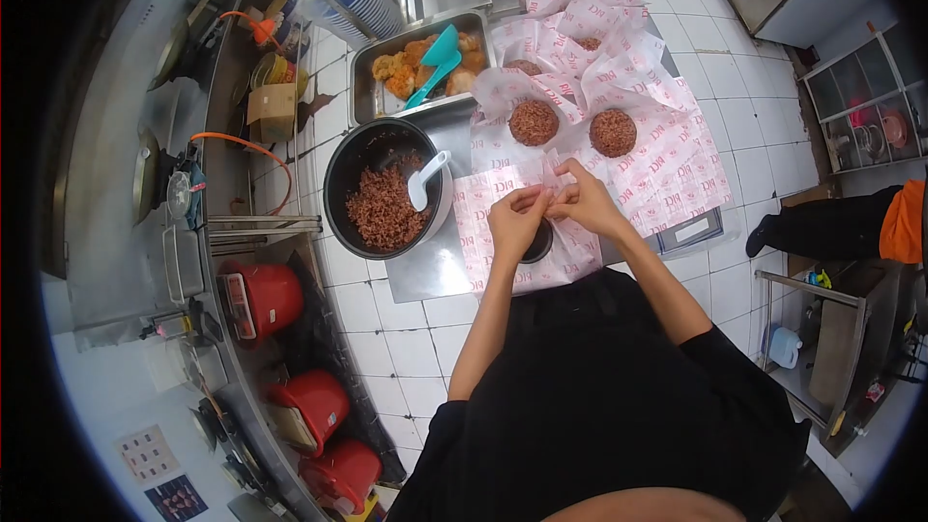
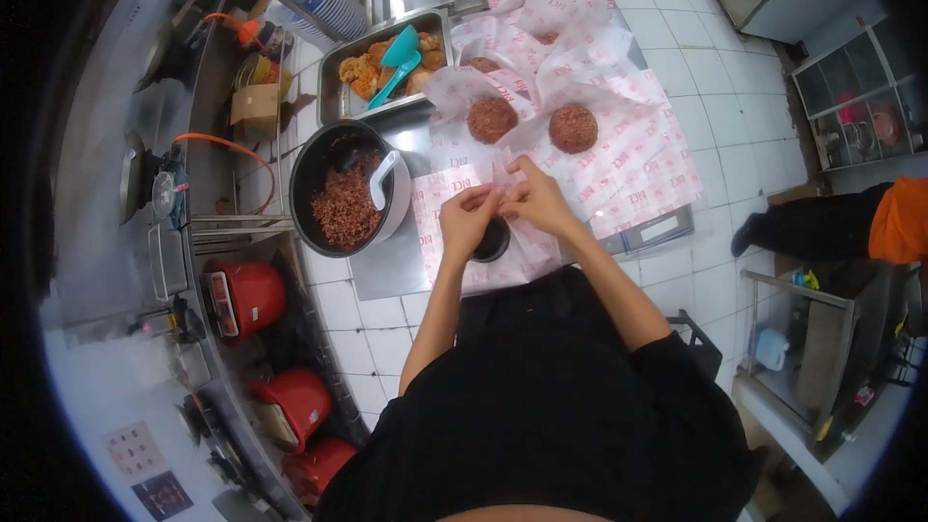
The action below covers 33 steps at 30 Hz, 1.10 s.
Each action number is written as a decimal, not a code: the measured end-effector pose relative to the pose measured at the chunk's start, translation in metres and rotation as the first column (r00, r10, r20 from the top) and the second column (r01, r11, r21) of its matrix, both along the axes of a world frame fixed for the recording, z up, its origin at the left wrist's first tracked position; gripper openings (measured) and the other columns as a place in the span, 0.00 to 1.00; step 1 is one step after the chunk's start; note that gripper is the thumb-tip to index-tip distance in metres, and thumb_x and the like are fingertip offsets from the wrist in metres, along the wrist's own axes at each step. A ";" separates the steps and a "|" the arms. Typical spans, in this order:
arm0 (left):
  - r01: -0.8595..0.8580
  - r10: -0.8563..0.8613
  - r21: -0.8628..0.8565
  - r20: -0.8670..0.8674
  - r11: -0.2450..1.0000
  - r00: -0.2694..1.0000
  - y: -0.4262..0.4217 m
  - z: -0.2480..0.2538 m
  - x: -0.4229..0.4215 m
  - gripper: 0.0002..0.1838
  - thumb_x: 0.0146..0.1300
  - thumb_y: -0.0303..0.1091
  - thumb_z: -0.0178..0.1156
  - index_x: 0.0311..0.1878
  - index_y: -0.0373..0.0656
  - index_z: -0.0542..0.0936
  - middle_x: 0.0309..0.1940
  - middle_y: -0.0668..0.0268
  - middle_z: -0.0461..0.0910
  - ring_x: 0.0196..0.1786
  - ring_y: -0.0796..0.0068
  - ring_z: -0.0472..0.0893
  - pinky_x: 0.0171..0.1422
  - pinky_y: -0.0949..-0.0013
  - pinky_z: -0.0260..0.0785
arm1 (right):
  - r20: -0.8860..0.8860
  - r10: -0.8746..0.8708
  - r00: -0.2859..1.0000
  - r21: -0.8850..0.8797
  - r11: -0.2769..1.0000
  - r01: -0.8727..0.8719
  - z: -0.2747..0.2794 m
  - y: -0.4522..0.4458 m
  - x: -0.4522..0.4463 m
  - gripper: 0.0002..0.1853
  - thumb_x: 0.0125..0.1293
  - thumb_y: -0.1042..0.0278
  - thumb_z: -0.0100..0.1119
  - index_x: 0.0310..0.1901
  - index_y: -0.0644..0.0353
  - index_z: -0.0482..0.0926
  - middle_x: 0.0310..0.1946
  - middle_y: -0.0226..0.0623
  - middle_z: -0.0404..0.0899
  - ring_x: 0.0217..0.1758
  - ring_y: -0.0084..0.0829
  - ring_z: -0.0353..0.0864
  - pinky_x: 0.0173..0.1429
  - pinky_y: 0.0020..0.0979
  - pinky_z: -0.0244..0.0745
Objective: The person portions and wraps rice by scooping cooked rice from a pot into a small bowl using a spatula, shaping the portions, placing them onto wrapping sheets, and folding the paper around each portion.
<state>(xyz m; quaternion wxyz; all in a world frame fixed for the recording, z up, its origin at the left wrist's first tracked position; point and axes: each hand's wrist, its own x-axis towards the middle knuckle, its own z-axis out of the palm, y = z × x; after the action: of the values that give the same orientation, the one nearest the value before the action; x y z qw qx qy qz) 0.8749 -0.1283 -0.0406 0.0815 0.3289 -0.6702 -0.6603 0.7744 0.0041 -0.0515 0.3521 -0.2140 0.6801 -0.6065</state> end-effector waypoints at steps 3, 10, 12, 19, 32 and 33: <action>-0.002 0.008 0.190 -0.029 0.982 1.000 -0.001 0.000 0.002 0.19 0.66 0.38 0.67 0.49 0.28 0.83 0.42 0.55 0.86 0.43 0.72 0.86 0.49 0.71 0.81 | 0.177 0.043 0.983 -0.061 0.998 -0.033 -0.003 0.005 -0.009 0.29 0.56 0.83 0.68 0.55 0.61 0.63 0.27 0.42 0.84 0.31 0.29 0.86 0.35 0.29 0.80; -0.015 0.031 0.352 -0.039 0.936 0.999 -0.005 -0.001 0.004 0.21 0.73 0.41 0.59 0.53 0.27 0.81 0.48 0.55 0.84 0.50 0.68 0.84 0.54 0.69 0.81 | 0.343 0.088 0.935 -0.094 0.994 -0.059 -0.016 0.007 -0.018 0.29 0.58 0.84 0.66 0.56 0.65 0.60 0.32 0.52 0.84 0.34 0.36 0.87 0.39 0.33 0.85; -0.017 0.025 0.345 -0.017 0.939 1.000 -0.006 0.003 0.004 0.21 0.73 0.41 0.58 0.54 0.27 0.80 0.49 0.55 0.84 0.50 0.67 0.84 0.55 0.69 0.81 | 0.353 0.093 0.931 -0.102 0.993 -0.061 -0.018 0.007 -0.018 0.28 0.59 0.84 0.66 0.55 0.65 0.60 0.32 0.52 0.85 0.34 0.36 0.87 0.39 0.34 0.85; -0.007 0.010 0.318 -0.006 0.948 1.000 -0.007 0.000 0.006 0.20 0.72 0.40 0.61 0.54 0.30 0.81 0.46 0.57 0.84 0.47 0.70 0.84 0.52 0.71 0.81 | 0.323 0.091 0.942 -0.132 0.990 -0.050 -0.015 0.007 -0.012 0.27 0.59 0.83 0.67 0.53 0.63 0.60 0.32 0.50 0.85 0.34 0.34 0.87 0.40 0.32 0.85; 0.025 -0.010 0.339 -0.045 0.941 0.999 -0.008 0.002 0.010 0.21 0.70 0.42 0.63 0.51 0.29 0.82 0.41 0.63 0.82 0.42 0.76 0.82 0.50 0.74 0.80 | 0.395 0.080 0.915 -0.118 0.992 -0.036 -0.017 0.006 -0.012 0.34 0.60 0.83 0.67 0.62 0.73 0.54 0.34 0.51 0.85 0.36 0.35 0.88 0.41 0.33 0.85; 0.028 -0.013 0.341 -0.046 0.940 0.999 -0.009 0.002 0.010 0.21 0.70 0.42 0.63 0.51 0.28 0.82 0.41 0.63 0.81 0.42 0.77 0.82 0.50 0.74 0.80 | 0.370 0.075 0.926 -0.115 0.993 -0.035 -0.016 0.006 -0.012 0.35 0.60 0.82 0.67 0.62 0.72 0.54 0.34 0.51 0.85 0.36 0.35 0.87 0.41 0.32 0.84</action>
<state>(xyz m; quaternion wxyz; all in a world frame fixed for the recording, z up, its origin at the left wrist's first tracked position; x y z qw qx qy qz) 0.8853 -0.1368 -0.0383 0.0306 0.3168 -0.5470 -0.7742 0.7627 0.0098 -0.0679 0.4802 -0.1319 0.5612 -0.6611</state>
